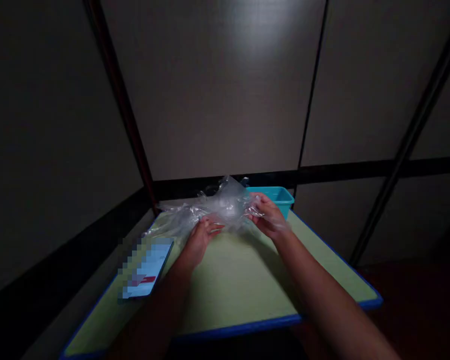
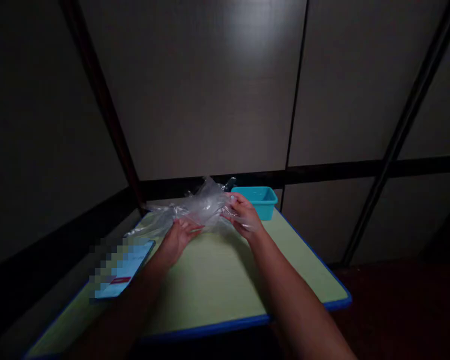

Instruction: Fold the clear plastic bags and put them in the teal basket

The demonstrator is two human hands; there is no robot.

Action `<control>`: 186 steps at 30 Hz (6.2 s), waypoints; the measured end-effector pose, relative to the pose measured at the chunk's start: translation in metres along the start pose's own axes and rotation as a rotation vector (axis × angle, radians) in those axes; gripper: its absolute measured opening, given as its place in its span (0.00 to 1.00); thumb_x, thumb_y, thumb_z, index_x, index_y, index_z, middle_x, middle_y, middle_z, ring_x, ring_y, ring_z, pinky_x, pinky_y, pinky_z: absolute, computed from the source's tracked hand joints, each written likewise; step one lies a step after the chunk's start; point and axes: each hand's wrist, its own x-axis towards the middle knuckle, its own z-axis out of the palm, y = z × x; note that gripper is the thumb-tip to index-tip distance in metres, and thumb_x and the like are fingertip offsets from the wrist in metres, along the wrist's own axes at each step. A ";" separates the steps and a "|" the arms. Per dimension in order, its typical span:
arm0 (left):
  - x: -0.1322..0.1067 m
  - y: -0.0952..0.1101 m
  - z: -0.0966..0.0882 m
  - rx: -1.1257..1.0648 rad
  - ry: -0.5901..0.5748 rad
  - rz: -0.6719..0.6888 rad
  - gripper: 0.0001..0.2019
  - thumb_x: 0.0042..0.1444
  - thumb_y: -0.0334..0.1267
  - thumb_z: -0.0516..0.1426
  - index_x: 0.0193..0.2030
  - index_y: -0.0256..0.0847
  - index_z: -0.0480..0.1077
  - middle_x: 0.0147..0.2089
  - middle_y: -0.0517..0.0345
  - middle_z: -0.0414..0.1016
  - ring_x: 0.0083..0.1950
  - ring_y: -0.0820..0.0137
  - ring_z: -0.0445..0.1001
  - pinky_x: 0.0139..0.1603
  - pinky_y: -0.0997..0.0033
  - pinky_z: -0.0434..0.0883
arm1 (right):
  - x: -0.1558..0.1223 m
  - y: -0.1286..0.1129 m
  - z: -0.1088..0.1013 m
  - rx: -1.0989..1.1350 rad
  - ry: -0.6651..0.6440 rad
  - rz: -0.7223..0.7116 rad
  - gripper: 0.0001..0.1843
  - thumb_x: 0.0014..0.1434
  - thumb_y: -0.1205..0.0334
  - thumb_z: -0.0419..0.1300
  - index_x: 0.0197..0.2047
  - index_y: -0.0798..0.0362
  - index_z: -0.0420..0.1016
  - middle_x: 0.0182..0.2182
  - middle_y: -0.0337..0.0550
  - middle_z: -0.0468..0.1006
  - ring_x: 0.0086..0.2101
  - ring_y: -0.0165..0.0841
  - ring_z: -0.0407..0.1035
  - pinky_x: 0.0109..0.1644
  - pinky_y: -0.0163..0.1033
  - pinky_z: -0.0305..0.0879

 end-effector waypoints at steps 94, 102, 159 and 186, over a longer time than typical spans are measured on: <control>0.004 0.030 -0.016 0.373 0.524 0.042 0.10 0.49 0.42 0.57 0.26 0.38 0.64 0.27 0.60 0.70 0.26 0.74 0.71 0.27 0.75 0.69 | -0.020 0.000 -0.011 -1.062 -0.039 -0.021 0.25 0.54 0.70 0.48 0.55 0.49 0.66 0.33 0.39 0.77 0.13 0.22 0.61 0.19 0.30 0.60; 0.010 0.033 -0.030 0.564 0.744 0.363 0.06 0.49 0.38 0.55 0.25 0.39 0.64 0.23 0.65 0.63 0.26 0.76 0.63 0.26 0.79 0.61 | -0.071 -0.016 0.037 -0.986 -0.334 0.006 0.15 0.56 0.65 0.52 0.44 0.52 0.76 0.39 0.43 0.77 0.25 0.26 0.68 0.31 0.34 0.65; -0.125 -0.006 0.053 1.964 -0.280 0.016 0.30 0.61 0.53 0.38 0.67 0.41 0.48 0.70 0.51 0.41 0.70 0.62 0.38 0.65 0.43 0.39 | -0.105 0.016 -0.018 -1.833 -0.738 0.282 0.48 0.56 0.33 0.41 0.68 0.58 0.33 0.66 0.51 0.37 0.64 0.41 0.33 0.64 0.56 0.25; -0.048 0.003 0.004 2.003 -0.491 0.004 0.32 0.61 0.53 0.39 0.67 0.37 0.44 0.70 0.48 0.41 0.70 0.66 0.40 0.66 0.56 0.37 | -0.110 -0.003 -0.046 -1.820 -0.596 0.360 0.55 0.48 0.27 0.47 0.68 0.52 0.32 0.66 0.47 0.37 0.64 0.43 0.33 0.63 0.59 0.26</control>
